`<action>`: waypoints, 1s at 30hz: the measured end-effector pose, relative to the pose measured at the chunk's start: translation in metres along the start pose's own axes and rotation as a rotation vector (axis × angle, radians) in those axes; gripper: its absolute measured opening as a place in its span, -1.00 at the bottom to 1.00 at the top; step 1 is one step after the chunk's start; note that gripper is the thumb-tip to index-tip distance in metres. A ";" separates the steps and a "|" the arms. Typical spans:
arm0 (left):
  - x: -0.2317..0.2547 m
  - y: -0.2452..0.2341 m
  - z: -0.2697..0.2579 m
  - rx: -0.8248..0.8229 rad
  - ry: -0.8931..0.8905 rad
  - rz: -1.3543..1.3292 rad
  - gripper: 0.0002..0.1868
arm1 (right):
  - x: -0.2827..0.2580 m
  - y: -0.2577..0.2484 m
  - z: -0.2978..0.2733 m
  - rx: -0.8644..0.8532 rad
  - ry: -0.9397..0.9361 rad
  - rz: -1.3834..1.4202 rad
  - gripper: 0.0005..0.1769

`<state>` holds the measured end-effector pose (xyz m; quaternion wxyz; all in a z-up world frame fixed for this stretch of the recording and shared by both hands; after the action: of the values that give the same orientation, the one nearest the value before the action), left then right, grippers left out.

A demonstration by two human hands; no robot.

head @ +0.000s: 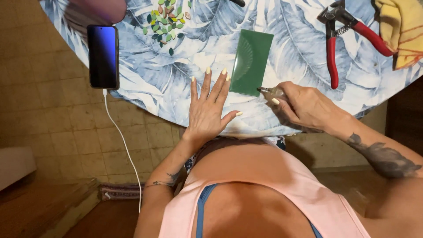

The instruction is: Cutting small mosaic tiles into smaller pieces using tile nippers on a table.

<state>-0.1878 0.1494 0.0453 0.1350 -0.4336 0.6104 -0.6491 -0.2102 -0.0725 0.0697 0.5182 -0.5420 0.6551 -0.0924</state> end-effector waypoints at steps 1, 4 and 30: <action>0.000 0.000 0.000 0.000 0.001 0.005 -0.22 | 0.000 0.000 0.000 -0.004 -0.005 -0.034 -0.63; 0.000 0.001 0.001 -0.002 0.005 0.009 -0.21 | -0.003 -0.002 0.002 -0.027 -0.012 -0.044 -0.67; -0.004 -0.011 0.000 -0.053 0.126 0.131 -0.16 | -0.015 -0.014 0.011 -0.219 0.088 -0.322 -0.76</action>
<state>-0.1815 0.1548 0.0532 0.1270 -0.3543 0.6618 -0.6483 -0.1949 -0.0611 0.0824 0.4055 -0.6884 0.5881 -0.1261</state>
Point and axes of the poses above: each hand's wrist, its own z-axis towards the middle knuckle, its own y-axis out of the palm, x = y × z, the point moved 3 cm from there along z, towards the middle knuckle, and after that the axes turned 14 degrees about -x, right-handed, at the moved point
